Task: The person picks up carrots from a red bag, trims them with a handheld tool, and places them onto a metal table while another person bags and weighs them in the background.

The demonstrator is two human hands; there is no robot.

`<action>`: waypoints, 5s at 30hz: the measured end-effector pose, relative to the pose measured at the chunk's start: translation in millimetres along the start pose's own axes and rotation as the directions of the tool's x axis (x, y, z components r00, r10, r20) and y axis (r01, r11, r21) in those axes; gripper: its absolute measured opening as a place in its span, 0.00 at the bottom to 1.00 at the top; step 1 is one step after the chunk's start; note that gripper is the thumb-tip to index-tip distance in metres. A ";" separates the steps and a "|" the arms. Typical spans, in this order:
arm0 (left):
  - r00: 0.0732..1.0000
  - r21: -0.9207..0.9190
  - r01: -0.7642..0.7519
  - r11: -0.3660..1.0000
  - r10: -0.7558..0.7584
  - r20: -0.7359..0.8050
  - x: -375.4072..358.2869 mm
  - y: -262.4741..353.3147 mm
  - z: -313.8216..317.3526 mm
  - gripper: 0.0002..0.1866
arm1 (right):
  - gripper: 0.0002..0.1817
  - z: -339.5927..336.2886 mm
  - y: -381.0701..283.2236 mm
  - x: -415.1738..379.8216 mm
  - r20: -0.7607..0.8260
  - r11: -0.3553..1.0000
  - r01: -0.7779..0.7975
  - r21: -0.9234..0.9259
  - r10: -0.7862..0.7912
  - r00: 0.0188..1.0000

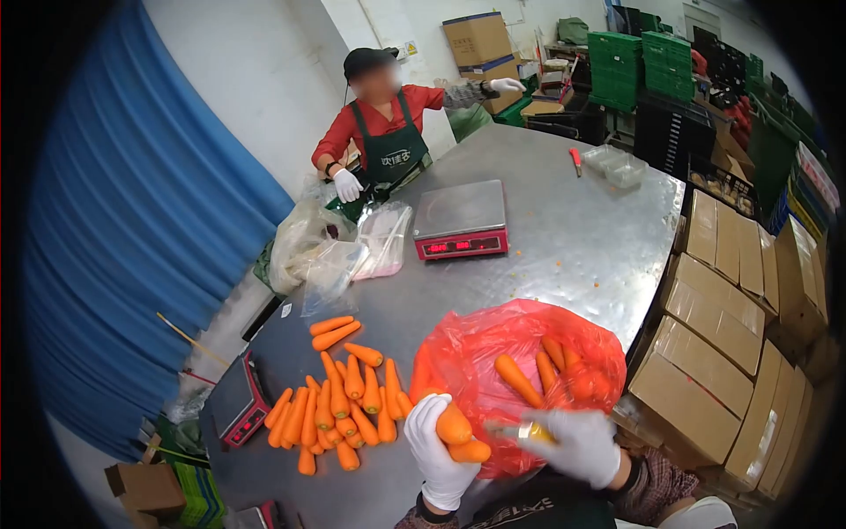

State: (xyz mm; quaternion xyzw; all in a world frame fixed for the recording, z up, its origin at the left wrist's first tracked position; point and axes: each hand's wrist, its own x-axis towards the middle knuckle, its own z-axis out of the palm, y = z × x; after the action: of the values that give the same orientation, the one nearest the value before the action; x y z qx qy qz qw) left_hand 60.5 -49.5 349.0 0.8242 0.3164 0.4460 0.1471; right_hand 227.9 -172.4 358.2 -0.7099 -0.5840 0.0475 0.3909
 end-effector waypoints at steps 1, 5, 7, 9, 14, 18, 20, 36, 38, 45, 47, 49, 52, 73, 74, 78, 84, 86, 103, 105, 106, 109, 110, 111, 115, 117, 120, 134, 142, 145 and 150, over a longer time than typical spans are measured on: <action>1.000 -0.021 -0.014 1.000 0.014 0.012 -2.2 0.3 -2.9 0.35 | 0.20 11.6 23.8 -0.1 -0.012 0.995 -0.103 -0.008 0.103 0.995; 0.989 0.009 -0.084 0.996 0.082 0.122 5.2 3.0 -11.5 0.35 | 0.20 1.8 25.5 2.9 0.027 0.991 -0.088 0.097 0.086 0.996; 0.983 0.016 -0.071 0.997 0.068 0.169 7.3 6.0 -12.6 0.35 | 0.24 -10.7 13.1 4.1 0.048 0.992 0.069 0.104 -0.075 0.996; 0.976 0.022 -0.066 0.998 0.060 0.208 11.7 11.4 -11.8 0.35 | 0.26 -13.9 6.2 10.0 0.034 0.988 0.152 0.016 -0.153 0.988; 0.963 0.080 -0.124 0.989 0.100 0.252 12.5 16.4 -13.6 0.35 | 0.27 -12.5 2.3 14.9 0.008 0.965 0.251 -0.078 -0.251 0.968; 0.964 0.084 -0.151 0.985 0.128 0.234 8.1 6.9 -20.8 0.35 | 0.22 10.0 54.7 27.9 -0.098 0.983 -0.148 -0.105 0.138 0.986; 0.963 0.077 -0.170 0.982 0.148 0.227 7.4 4.4 -24.0 0.37 | 0.19 10.2 62.6 17.7 -0.071 0.967 -0.254 -0.021 0.252 0.965; 0.506 -0.767 0.331 -0.549 -0.583 0.635 -17.6 -24.0 7.7 0.36 | 0.29 17.8 10.9 1.0 -0.045 0.978 0.201 -0.050 -0.203 0.978; 0.529 -0.808 0.336 -0.485 -0.613 0.587 -19.0 -24.0 10.2 0.37 | 0.28 18.0 4.6 4.3 -0.048 0.963 0.247 -0.109 -0.253 0.966; 0.634 -0.553 0.206 -0.807 -0.321 0.704 -21.9 -25.6 0.4 0.34 | 0.24 31.1 56.1 28.4 -0.394 0.999 -0.001 0.046 0.019 0.919; 0.633 -0.692 0.297 -0.658 -0.407 0.659 -22.7 -24.3 1.4 0.36 | 0.24 22.8 53.1 24.2 -0.312 0.986 0.009 0.164 0.043 0.949; 0.597 -0.674 0.272 -0.686 -0.430 0.678 -17.7 -22.3 6.0 0.35 | 0.27 14.3 31.4 20.8 -0.188 0.983 0.172 0.060 -0.158 0.969; 0.640 -0.634 0.276 -0.722 -0.355 0.682 -18.8 -34.2 16.3 0.34 | 0.32 21.9 14.9 15.7 -0.067 0.946 0.323 -0.014 -0.324 0.944; 0.421 -0.534 0.844 0.040 -0.665 0.616 1.4 -184.0 -85.4 0.18 | 0.19 36.8 66.6 23.5 -0.082 0.926 -0.297 0.231 0.323 0.943; 0.536 -0.393 0.836 0.383 -0.723 0.436 20.6 -213.8 -103.5 0.17 | 0.19 37.8 68.1 19.6 -0.079 0.926 -0.298 0.232 0.323 0.943; 0.576 0.178 0.811 0.557 -0.813 -0.086 74.0 -328.6 -150.9 0.29 | 0.18 35.6 63.7 8.1 0.007 0.829 -0.506 0.237 0.519 0.855; 0.333 0.682 0.693 0.233 -0.943 -0.017 33.8 -421.0 -114.5 0.59 | 0.19 60.3 50.9 5.3 0.056 0.876 -0.448 0.180 0.445 0.894; 0.315 0.634 0.756 0.165 -0.940 -0.131 24.1 -408.9 -88.5 0.63 | 0.19 63.6 42.5 10.3 0.050 0.881 -0.461 0.101 0.459 0.887; 0.653 -0.102 -0.190 0.976 0.203 0.729 -37.9 -130.4 92.4 0.28 | 0.36 209.5 149.7 89.4 0.244 0.842 -0.447 -0.303 0.522 0.817; 0.638 -0.073 -0.312 0.947 0.266 0.723 -80.3 -128.7 101.9 0.28 | 0.36 222.8 167.8 88.4 0.310 0.852 -0.318 -0.416 0.462 0.831; 0.604 -0.070 -0.255 0.964 0.216 0.768 -85.1 -129.2 100.8 0.23 | 0.36 208.8 162.8 90.7 0.307 0.853 -0.323 -0.410 0.463 0.832; 0.666 0.012 -0.197 0.980 0.125 0.736 -96.9 -122.9 59.8 0.08 | 0.33 150.5 139.3 74.5 0.187 0.944 -0.282 -0.172 0.312 0.931; 0.686 0.031 -0.141 0.990 0.075 0.724 -100.6 -115.8 42.6 0.06 | 0.33 135.9 128.8 70.7 0.205 0.945 -0.279 -0.172 0.311 0.928; 0.581 0.090 -0.179 0.980 0.031 0.813 -119.1 -119.9 34.1 0.05 | 0.33 125.9 115.2 66.8 0.177 0.958 -0.244 -0.152 0.270 0.946; 0.387 0.294 -0.002 0.956 -0.270 0.882 -185.1 -149.4 -5.9 0.05 | 0.36 157.3 135.8 61.0 0.239 0.956 -0.225 -0.190 0.267 0.933; 0.320 0.370 0.092 0.925 -0.379 0.868 -180.1 -149.8 -17.9 0.06 | 0.38 175.8 142.7 59.4 0.315 0.935 -0.254 -0.245 0.325 0.892; 0.236 0.396 0.353 0.848 -0.490 0.839 -171.5 -147.8 -20.6 0.12 | 0.37 183.3 146.9 50.1 0.288 0.938 -0.258 -0.232 0.320 0.903; 0.508 0.623 0.069 0.779 -0.565 0.650 -88.0 -95.9 147.7 0.59 | 0.38 176.0 170.8 93.7 0.304 0.916 -0.310 -0.254 0.380 0.873; 0.768 -0.116 0.552 0.825 -0.450 0.457 -144.8 -111.6 151.9 0.57 | 0.40 172.5 169.6 82.9 0.352 0.931 -0.301 -0.207 0.358 0.865; 0.459 -0.426 0.870 0.249 -0.724 0.515 -122.6 -110.1 123.6 0.44 | 0.40 204.8 156.3 75.2 0.404 0.923 -0.282 -0.262 0.370 0.837; 0.460 -0.644 0.762 0.063 -0.753 0.470 -84.7 -107.6 69.0 0.26 | 0.34 191.6 137.6 81.8 0.393 0.940 -0.303 -0.156 0.341 0.854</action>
State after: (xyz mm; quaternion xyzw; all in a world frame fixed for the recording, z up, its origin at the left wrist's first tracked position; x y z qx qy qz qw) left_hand 41.7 -20.7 199.6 0.3732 0.4597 0.3856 0.7076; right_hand 262.1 -7.5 173.8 -0.7878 -0.5279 0.2356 0.2127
